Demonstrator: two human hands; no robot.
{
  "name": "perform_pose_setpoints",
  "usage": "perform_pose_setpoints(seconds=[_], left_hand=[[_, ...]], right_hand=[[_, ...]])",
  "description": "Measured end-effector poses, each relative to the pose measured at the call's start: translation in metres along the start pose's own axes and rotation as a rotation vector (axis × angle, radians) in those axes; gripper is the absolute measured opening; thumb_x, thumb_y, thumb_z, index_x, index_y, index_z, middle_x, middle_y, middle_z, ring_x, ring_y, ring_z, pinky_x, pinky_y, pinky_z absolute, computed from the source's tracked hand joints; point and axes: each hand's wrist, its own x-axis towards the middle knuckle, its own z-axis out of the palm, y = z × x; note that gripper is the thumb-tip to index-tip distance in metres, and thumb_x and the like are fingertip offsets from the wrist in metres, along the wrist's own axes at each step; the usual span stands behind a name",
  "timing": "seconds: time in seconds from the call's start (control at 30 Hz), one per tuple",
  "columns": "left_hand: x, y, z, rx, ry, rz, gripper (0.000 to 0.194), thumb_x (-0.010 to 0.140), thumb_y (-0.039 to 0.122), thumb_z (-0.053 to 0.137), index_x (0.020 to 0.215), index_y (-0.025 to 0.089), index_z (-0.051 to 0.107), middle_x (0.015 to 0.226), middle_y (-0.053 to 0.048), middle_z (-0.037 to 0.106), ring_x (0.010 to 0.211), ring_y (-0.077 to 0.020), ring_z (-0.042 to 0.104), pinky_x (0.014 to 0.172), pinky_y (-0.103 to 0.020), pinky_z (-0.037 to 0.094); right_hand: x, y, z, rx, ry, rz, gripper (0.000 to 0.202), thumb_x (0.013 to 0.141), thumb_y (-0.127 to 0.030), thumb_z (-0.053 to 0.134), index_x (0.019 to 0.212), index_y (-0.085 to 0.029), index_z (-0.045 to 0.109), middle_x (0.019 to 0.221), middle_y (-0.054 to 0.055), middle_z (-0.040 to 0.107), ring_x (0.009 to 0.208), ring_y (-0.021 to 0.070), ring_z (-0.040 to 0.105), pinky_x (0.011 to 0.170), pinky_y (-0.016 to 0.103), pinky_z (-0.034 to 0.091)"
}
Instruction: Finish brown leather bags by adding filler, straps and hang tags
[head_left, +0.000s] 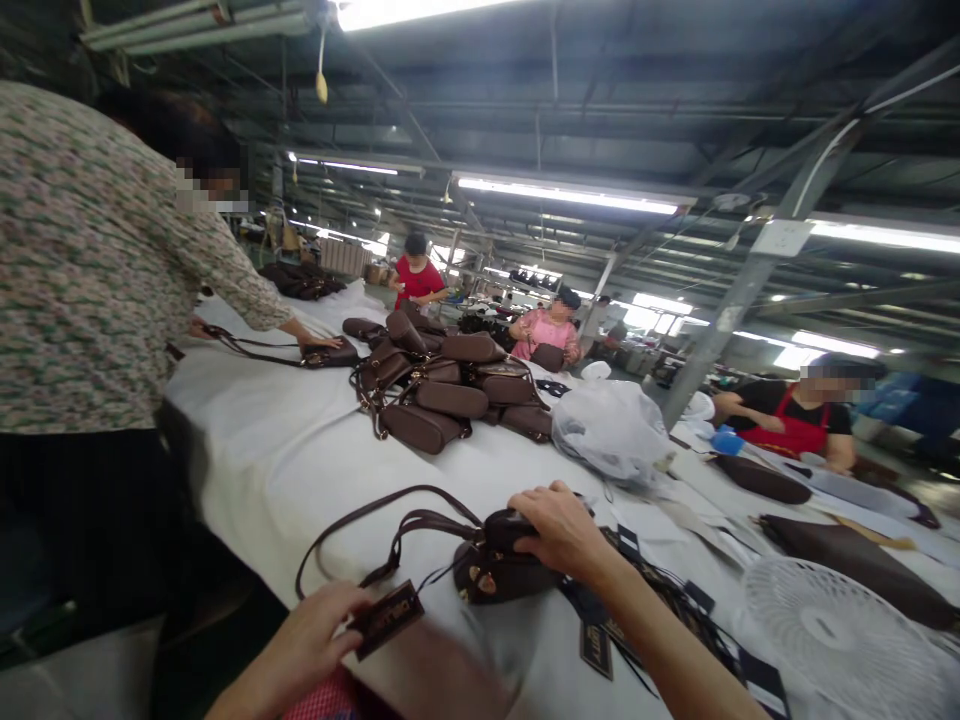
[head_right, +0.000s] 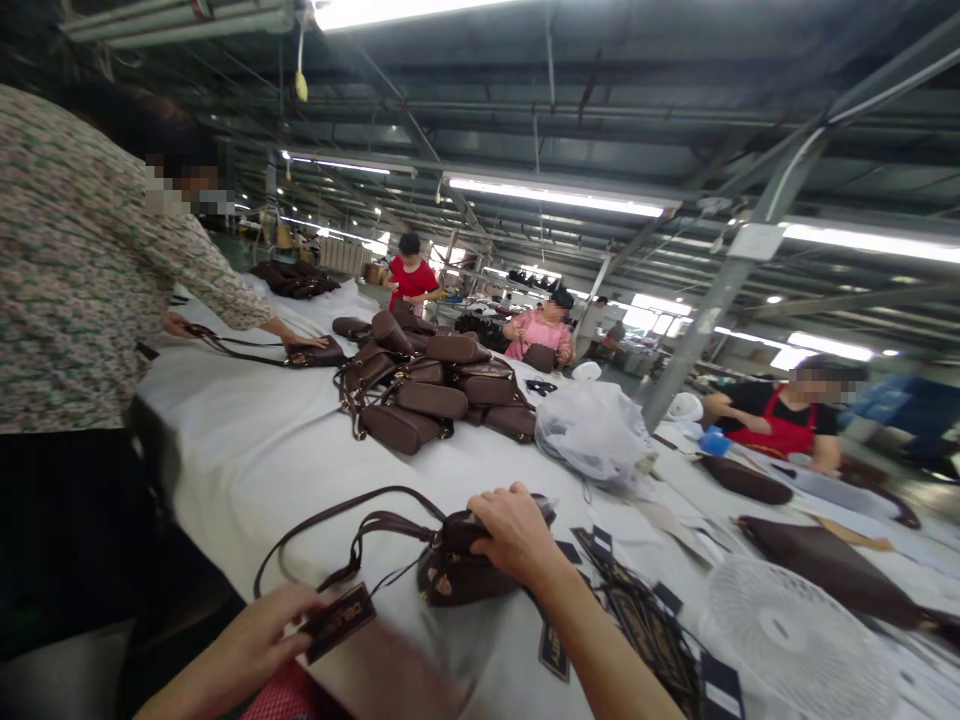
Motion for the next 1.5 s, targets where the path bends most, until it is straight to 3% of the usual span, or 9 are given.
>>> perform_pose_setpoints(seconds=[0.33, 0.57, 0.67, 0.77, 0.9, 1.03, 1.3, 1.4, 1.5], left_hand=[[0.086, 0.07, 0.047, -1.053, -0.113, -0.128, 0.027, 0.084, 0.032, 0.062, 0.105, 0.015, 0.059, 0.109, -0.015, 0.068, 0.094, -0.0225, 0.067, 0.082, -0.035, 0.049], [0.129, 0.181, 0.0, -0.567, -0.182, 0.191, 0.024, 0.08, 0.026, 0.062, 0.1, 0.012, 0.061, 0.071, -0.006, 0.069, 0.067, -0.0185, 0.065, 0.064, -0.028, 0.048], [0.152, 0.219, 0.007, -0.128, -0.444, 0.221, 0.011, 0.071, 0.018, 0.066, 0.08, 0.012, 0.066, 0.055, -0.004, 0.063, 0.054, -0.0203, 0.061, 0.055, -0.029, 0.043], [0.167, 0.243, 0.034, 0.05, -0.383, 0.412, 0.014, 0.06, 0.004, 0.066, 0.06, 0.017, 0.062, 0.044, 0.0, 0.053, 0.053, -0.0219, 0.058, 0.059, -0.031, 0.042], [0.159, 0.252, 0.071, 0.041, -0.261, 0.73, 0.032, 0.049, -0.008, 0.064, 0.055, 0.022, 0.059, 0.047, 0.002, 0.046, 0.075, -0.0264, 0.061, 0.075, -0.031, 0.041], [0.144, 0.242, 0.078, -0.156, -0.163, 0.775, 0.028, 0.056, -0.006, 0.062, 0.063, 0.022, 0.061, 0.061, 0.0, 0.049, 0.081, -0.0236, 0.06, 0.075, -0.028, 0.041], [0.144, 0.223, 0.027, 0.085, -0.508, 0.332, 0.008, 0.064, 0.021, 0.069, 0.067, 0.017, 0.062, 0.052, 0.004, 0.054, 0.039, -0.01, 0.044, 0.038, -0.02, 0.032], [0.135, 0.228, 0.035, 0.13, -0.771, 0.287, 0.014, 0.063, 0.028, 0.073, 0.064, 0.017, 0.065, 0.05, 0.002, 0.055, 0.042, -0.0114, 0.047, 0.041, -0.022, 0.036], [0.133, 0.238, 0.052, -0.174, -0.666, 0.358, 0.018, 0.067, 0.032, 0.07, 0.069, 0.017, 0.061, 0.052, 0.004, 0.051, 0.044, -0.0088, 0.044, 0.045, -0.021, 0.039]], right_hand=[[-0.027, -0.019, 0.005, 0.114, 0.063, 0.099, 0.032, 0.074, -0.044, 0.071, 0.094, -0.022, 0.06, 0.093, 0.003, 0.068, 0.088, 0.0227, 0.059, 0.075, 0.032, 0.033], [-0.014, -0.03, 0.007, 0.08, 0.051, 0.1, 0.024, 0.081, -0.039, 0.066, 0.091, -0.018, 0.058, 0.096, 0.007, 0.066, 0.09, 0.024, 0.059, 0.073, 0.031, 0.038], [-0.011, -0.031, 0.004, 0.15, 0.023, 0.123, 0.027, 0.079, -0.038, 0.067, 0.095, -0.017, 0.06, 0.099, 0.009, 0.066, 0.094, 0.0259, 0.059, 0.078, 0.034, 0.041], [-0.013, -0.024, 0.001, 0.463, 0.001, 0.15, 0.048, 0.072, -0.039, 0.072, 0.113, -0.018, 0.059, 0.114, 0.012, 0.063, 0.108, 0.0297, 0.056, 0.092, 0.042, 0.04], [-0.023, -0.005, -0.006, 1.397, 0.126, 0.099, 0.087, 0.064, -0.048, 0.074, 0.139, -0.027, 0.036, 0.142, 0.011, 0.047, 0.128, 0.0277, 0.045, 0.107, 0.047, 0.032], [-0.034, 0.023, -0.026, 2.022, 0.567, -0.001, 0.073, 0.075, -0.054, 0.066, 0.138, -0.036, 0.036, 0.145, 0.005, 0.044, 0.126, 0.0239, 0.049, 0.103, 0.049, 0.04], [-0.063, 0.082, -0.062, 2.096, 0.878, 0.232, 0.012, 0.08, -0.027, 0.069, 0.089, -0.021, 0.065, 0.097, 0.003, 0.074, 0.1, 0.0181, 0.068, 0.08, 0.029, 0.059], [-0.066, 0.072, -0.069, 2.064, 0.833, 0.198, 0.016, 0.076, -0.028, 0.074, 0.088, -0.019, 0.066, 0.096, 0.003, 0.074, 0.097, 0.0196, 0.069, 0.079, 0.028, 0.059], [-0.072, 0.053, -0.066, 2.062, 0.698, 0.213, 0.028, 0.074, -0.038, 0.075, 0.091, -0.018, 0.068, 0.1, 0.008, 0.074, 0.099, 0.0236, 0.068, 0.084, 0.033, 0.057]])
